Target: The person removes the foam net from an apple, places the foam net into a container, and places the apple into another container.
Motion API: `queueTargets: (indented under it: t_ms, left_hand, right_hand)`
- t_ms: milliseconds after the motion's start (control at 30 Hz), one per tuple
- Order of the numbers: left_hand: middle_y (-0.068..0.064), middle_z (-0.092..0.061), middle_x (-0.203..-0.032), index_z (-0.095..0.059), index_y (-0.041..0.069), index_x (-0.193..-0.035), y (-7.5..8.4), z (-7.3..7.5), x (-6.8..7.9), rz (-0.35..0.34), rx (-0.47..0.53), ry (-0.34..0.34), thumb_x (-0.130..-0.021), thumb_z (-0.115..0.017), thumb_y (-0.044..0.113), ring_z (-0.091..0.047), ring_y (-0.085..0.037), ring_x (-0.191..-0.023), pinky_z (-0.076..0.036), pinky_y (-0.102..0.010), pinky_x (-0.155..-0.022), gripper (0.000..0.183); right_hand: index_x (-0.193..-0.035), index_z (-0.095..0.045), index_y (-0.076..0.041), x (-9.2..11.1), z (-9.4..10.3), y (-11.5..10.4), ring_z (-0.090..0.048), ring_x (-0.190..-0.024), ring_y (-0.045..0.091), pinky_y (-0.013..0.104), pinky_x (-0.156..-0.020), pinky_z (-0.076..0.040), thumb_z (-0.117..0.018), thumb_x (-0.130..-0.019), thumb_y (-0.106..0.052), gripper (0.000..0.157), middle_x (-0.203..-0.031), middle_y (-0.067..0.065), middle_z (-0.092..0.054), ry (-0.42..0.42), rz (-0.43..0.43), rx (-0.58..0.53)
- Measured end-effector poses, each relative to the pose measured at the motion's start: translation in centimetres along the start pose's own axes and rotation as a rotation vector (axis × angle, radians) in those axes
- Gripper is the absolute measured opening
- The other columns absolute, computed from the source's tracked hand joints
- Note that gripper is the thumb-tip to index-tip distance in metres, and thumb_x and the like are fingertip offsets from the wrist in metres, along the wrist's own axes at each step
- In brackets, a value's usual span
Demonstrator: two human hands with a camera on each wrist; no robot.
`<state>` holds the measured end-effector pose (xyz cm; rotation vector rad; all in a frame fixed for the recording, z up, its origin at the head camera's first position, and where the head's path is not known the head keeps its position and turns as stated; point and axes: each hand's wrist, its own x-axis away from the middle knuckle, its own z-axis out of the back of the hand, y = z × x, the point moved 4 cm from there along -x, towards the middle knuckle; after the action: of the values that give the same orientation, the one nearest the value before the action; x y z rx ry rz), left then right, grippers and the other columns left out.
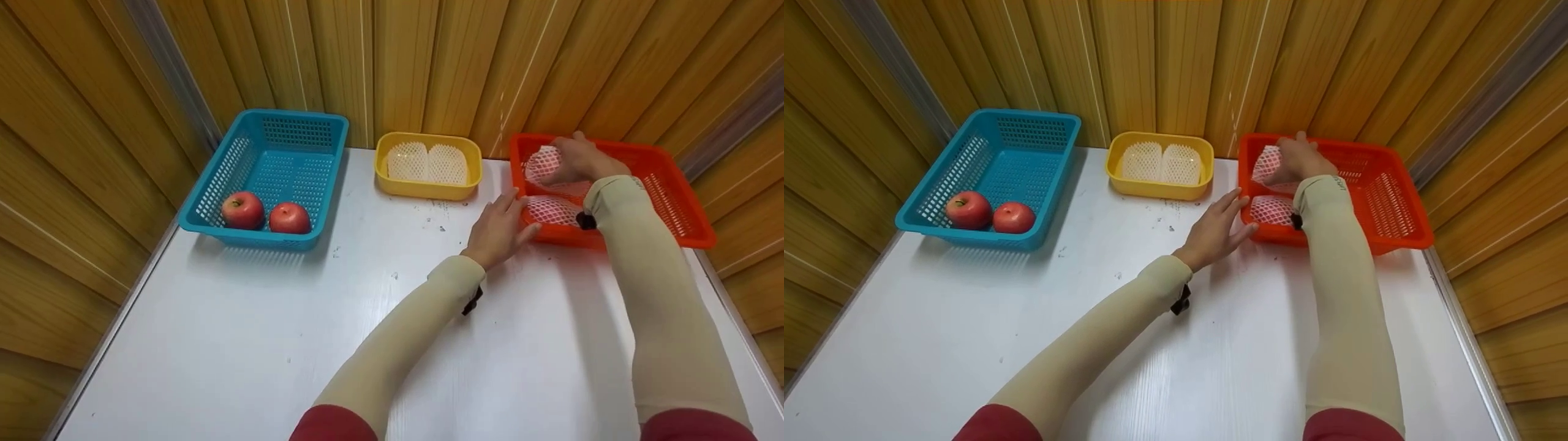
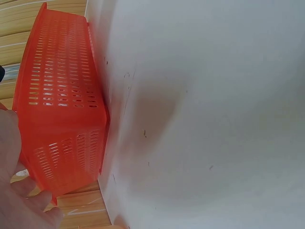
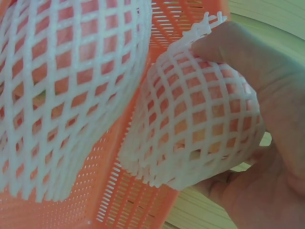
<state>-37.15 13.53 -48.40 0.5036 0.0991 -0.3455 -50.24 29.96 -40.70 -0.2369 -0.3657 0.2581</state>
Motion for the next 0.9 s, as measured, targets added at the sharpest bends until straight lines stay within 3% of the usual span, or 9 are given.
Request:
queueTargets:
  t_ms: [200,467,600,900]
  left_hand:
    - [0.002,-0.032,-0.166,-0.046,0.022,-0.154,-0.1,-0.1,-0.1,-0.008,-0.009,-0.003,-0.101,-0.054,0.057,-0.034,-0.014,-0.149,-0.025,-0.033,-0.123,0.064]
    - [0.001,-0.036,-0.163,-0.049,0.021,-0.152,-0.4,0.0,-0.4,-0.043,-0.037,0.001,-0.099,-0.056,0.058,-0.038,-0.014,-0.146,-0.026,-0.028,-0.122,0.065]
    - [0.002,-0.033,-0.165,-0.046,0.023,-0.155,-0.8,0.3,-0.4,-0.056,-0.042,-0.032,-0.101,-0.052,0.058,-0.034,-0.015,-0.149,-0.022,-0.029,-0.124,0.064]
    - [0.006,-0.024,-0.169,-0.036,0.027,-0.16,-1.3,1.6,-0.2,-0.094,0.052,-0.161,-0.101,-0.051,0.059,-0.026,-0.012,-0.153,-0.021,-0.026,-0.123,0.068]
  right_hand:
    - [-0.159,-0.026,-0.005,0.5,0.3,0.0,-0.028,-0.13,0.057,0.083,-0.096,-0.035,-0.082,-0.082,-0.054,0.107,-0.146,0.036,-0.028,0.036,-0.013,-0.004]
    - [-0.157,-0.027,0.0,0.6,-0.2,-0.5,-0.042,-0.13,0.053,0.074,-0.102,-0.039,-0.082,-0.086,-0.045,0.1,-0.148,0.033,-0.042,0.028,0.062,-0.045]
    - [-0.158,-0.026,-0.001,0.7,-0.4,-0.5,-0.041,-0.131,0.053,0.075,-0.103,-0.038,-0.081,-0.087,-0.047,0.101,-0.15,0.033,-0.041,0.048,0.085,-0.055]
    - [-0.154,-0.032,-0.003,1.5,-0.5,0.0,-0.052,-0.116,0.046,0.068,-0.097,-0.048,-0.081,-0.088,-0.041,0.091,-0.135,0.026,-0.052,0.114,0.104,-0.088]
